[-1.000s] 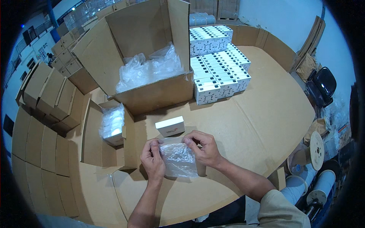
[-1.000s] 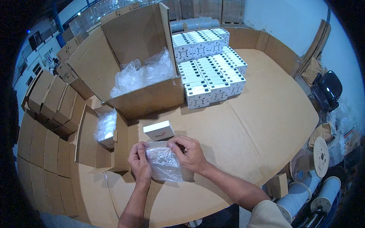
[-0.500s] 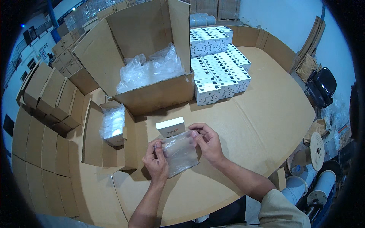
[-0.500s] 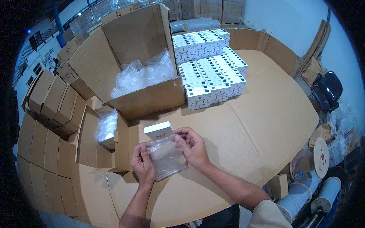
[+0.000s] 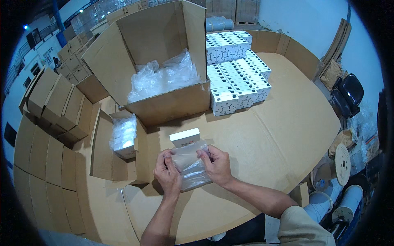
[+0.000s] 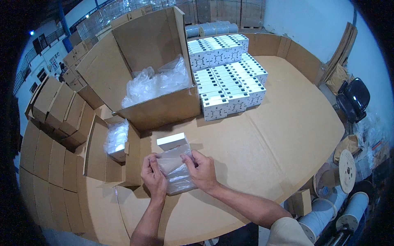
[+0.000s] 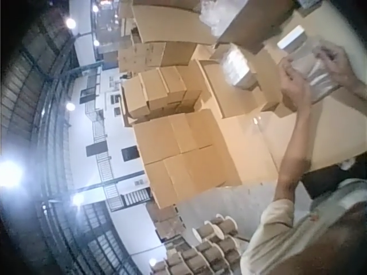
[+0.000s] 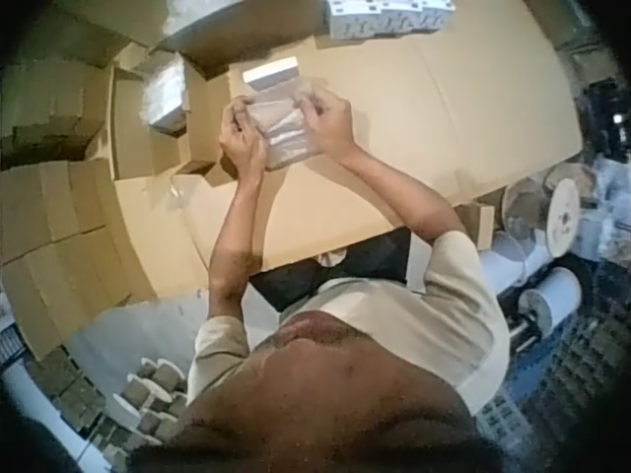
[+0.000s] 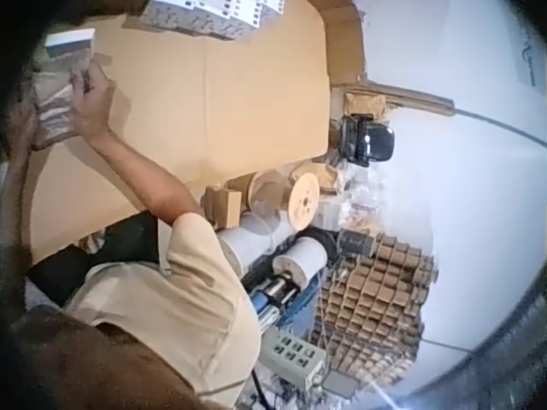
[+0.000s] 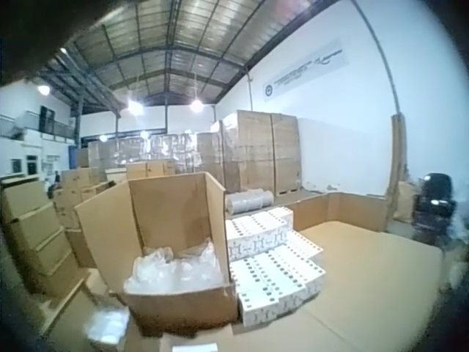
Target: Packing small white boxes into plastic bags and placing them into a larger cardboard box.
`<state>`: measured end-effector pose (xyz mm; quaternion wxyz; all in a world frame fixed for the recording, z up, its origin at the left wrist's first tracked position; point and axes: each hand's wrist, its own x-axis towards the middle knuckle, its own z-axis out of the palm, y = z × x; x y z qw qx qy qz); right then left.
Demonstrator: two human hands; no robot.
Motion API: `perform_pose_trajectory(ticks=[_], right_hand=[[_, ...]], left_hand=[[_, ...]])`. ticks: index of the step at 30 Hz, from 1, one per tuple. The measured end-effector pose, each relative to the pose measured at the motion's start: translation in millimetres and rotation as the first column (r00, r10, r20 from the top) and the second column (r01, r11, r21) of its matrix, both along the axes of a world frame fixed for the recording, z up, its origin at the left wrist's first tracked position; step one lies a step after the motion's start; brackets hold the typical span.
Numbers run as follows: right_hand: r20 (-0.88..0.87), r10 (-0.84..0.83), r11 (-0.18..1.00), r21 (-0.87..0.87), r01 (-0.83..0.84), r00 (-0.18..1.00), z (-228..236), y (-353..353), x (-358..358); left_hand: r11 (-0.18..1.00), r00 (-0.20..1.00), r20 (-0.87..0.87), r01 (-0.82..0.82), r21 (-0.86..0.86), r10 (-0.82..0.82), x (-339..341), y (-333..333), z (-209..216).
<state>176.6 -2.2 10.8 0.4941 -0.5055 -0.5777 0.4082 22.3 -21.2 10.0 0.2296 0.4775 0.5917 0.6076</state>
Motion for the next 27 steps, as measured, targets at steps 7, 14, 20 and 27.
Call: perform_pose_trajectory(ticks=[7, 14, 20, 27], right_hand=[[-0.011, -0.106, 0.985, 0.136, 0.106, 0.994, -2, 8, 8], [-0.183, 0.016, 0.999, 0.03, -0.011, 0.983, -4, 10, 10], [-0.199, 0.25, 0.961, -0.065, -0.267, 0.948, 1, 8, 12], [-0.186, 0.135, 0.99, -0.022, -0.141, 0.973, -9, 13, 11]], left_hand=[[0.983, 0.964, 0.248, 0.127, -0.13, -0.092, 0, -5, 5], [0.968, 0.946, 0.269, 0.219, -0.12, -0.181, 17, -9, -2], [0.991, 0.965, 0.223, 0.134, 0.019, -0.135, 14, -3, -5], [0.992, 0.96, 0.256, 0.123, -0.012, -0.116, 13, -4, -3]])
